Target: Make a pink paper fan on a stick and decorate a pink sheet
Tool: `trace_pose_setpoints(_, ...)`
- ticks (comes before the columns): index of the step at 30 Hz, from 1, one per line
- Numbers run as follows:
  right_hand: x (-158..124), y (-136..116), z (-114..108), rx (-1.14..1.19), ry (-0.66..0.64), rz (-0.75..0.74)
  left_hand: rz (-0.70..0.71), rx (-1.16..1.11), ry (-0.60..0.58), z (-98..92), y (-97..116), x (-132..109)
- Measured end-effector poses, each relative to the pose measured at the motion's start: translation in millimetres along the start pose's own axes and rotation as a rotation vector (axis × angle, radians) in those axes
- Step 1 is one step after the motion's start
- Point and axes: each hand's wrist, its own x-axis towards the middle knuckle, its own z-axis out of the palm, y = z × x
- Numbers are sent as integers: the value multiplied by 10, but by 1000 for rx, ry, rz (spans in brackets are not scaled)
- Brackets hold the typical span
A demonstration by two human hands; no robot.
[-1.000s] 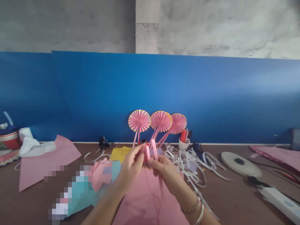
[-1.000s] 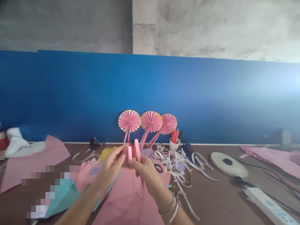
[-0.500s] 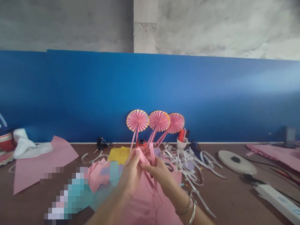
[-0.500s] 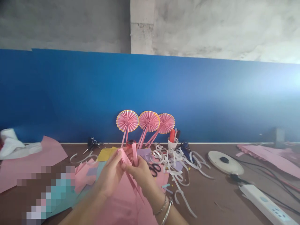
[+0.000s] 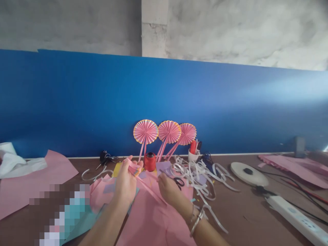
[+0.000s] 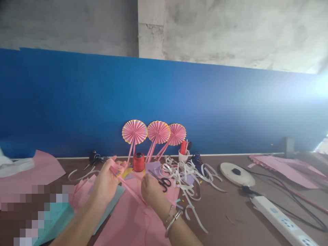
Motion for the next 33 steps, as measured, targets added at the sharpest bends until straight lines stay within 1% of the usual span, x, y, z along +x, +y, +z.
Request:
trace_pose_setpoints(2, -53, 54, 91, -93, -63, 42, -12, 8, -41, 3, 14, -8)
trace_pose_setpoints(4, -103, 43, 134, -186, -154, 65, -23, 20, -72, 6, 17, -22)
trace_pose_setpoints(7, -125, -23, 115, -357, -335, 87, -26, 31, -91, 4, 20, -32)
trace_pose_setpoints(9, -107, -54, 74, -411, -400, 99, -24, 30, -105, -3, 24, -31)
trace_pose_setpoints(13, -44, -46, 19, -427, -404, 138, -39, 38, -161, -11, 24, -31)
trace_pose_setpoints(17, 44, 28, -16, -445, -378, 165, -42, 87, -156, 4, 22, -43)
trace_pose_setpoints(22, 151, 239, -202, -556, -221, 272, -58, 100, -175, 14, 29, -65)
trace_pose_setpoints(24, 163, 338, -288, -596, -166, 314, -51, 101, -212, 9, 26, -78)
trace_pose_setpoints(26, 161, 416, -346, -627, -138, 348, -48, 101, -259, 3, 20, -92)
trace_pose_setpoints(29, 153, 472, -370, -656, -121, 361, -69, 93, -290, 1, 12, -105)
trace_pose_setpoints(33, 147, 479, -345, -673, -112, 326, -84, 100, -304, 9, 7, -108)
